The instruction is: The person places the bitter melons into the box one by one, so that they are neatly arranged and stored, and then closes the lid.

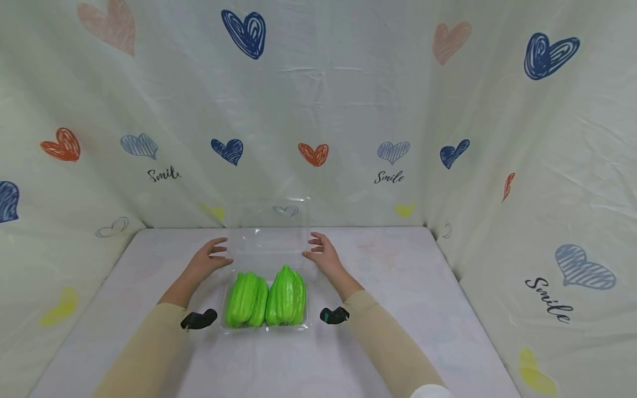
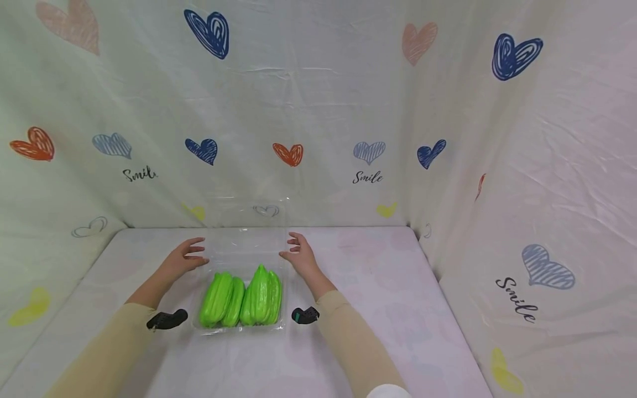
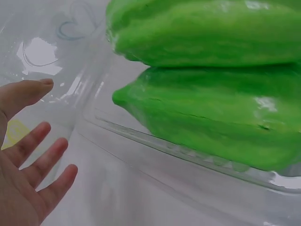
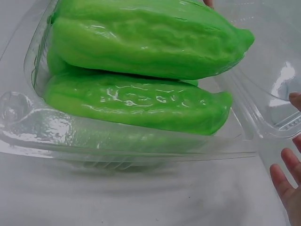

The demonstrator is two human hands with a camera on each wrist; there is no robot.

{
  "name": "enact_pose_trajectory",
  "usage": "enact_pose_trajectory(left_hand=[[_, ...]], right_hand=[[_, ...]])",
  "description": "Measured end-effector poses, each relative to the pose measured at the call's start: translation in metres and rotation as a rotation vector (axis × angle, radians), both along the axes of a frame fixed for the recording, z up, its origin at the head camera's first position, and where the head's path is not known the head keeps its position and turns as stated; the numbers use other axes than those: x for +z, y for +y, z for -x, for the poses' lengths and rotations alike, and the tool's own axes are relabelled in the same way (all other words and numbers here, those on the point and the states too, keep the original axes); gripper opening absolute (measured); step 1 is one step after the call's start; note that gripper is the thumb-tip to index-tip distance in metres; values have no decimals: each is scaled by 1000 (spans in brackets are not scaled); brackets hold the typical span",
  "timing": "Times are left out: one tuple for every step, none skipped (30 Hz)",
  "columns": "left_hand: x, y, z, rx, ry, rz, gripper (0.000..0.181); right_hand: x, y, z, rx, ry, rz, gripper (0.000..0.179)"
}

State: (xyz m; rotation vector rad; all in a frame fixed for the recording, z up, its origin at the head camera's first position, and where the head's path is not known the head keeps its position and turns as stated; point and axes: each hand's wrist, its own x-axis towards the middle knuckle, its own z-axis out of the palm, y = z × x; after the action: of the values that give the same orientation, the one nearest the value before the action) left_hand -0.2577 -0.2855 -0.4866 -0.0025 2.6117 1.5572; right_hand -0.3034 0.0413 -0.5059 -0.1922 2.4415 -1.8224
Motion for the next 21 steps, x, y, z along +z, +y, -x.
enact_pose_trajectory(left_hand=[[2,0,0,-4,7,1,72],[4,0,0,-5,12,-8,72],[6,0,0,-8,19,-11,73],[8,0,0,-11,24,-15,74],[11,0,0,-14,27,-21,75],[13,0,0,-13,29,-28,76],[15,0,-1,-11,31,-33,76],[17,0,-1,-11,31,-37,77],[19,0,-2,-12,32,-41,78],[21,1,-3,-9,32,-45,79],[22,1,-3,-7,33,-49,79],[24,1,-4,-3,35,-51,80],[25,2,-5,0,36,-50,80],[27,2,-6,3,35,-48,82],[28,3,-6,8,36,-47,82],[30,3,-7,13,37,-44,83],[32,4,-8,16,39,-42,83],[33,4,-9,19,41,-40,84],[35,5,-10,18,46,-43,84],[36,5,-12,20,50,-48,84],[38,6,-13,20,56,-56,84]], right_hand=[[1,0,0,2,3,-2,62],[3,0,0,5,7,0,62],[5,0,0,7,12,2,62],[6,1,0,9,19,7,62],[8,1,0,10,24,13,62],[9,1,0,12,31,23,62],[11,1,-1,14,40,28,62],[12,1,-1,15,45,33,62],[14,1,-2,16,49,38,63],[16,1,-3,17,55,44,63],[17,1,-3,17,60,48,63],[18,2,-4,19,65,49,63],[20,2,-5,21,70,52,64],[21,2,-6,25,72,62,64],[23,2,-7,29,76,72,64],[24,2,-7,33,82,83,65],[25,2,-8,34,86,87,65],[26,3,-9,35,89,91,66],[28,3,-10,36,93,97,66],[29,3,-11,36,96,102,67],[30,3,-12,35,100,104,67]])
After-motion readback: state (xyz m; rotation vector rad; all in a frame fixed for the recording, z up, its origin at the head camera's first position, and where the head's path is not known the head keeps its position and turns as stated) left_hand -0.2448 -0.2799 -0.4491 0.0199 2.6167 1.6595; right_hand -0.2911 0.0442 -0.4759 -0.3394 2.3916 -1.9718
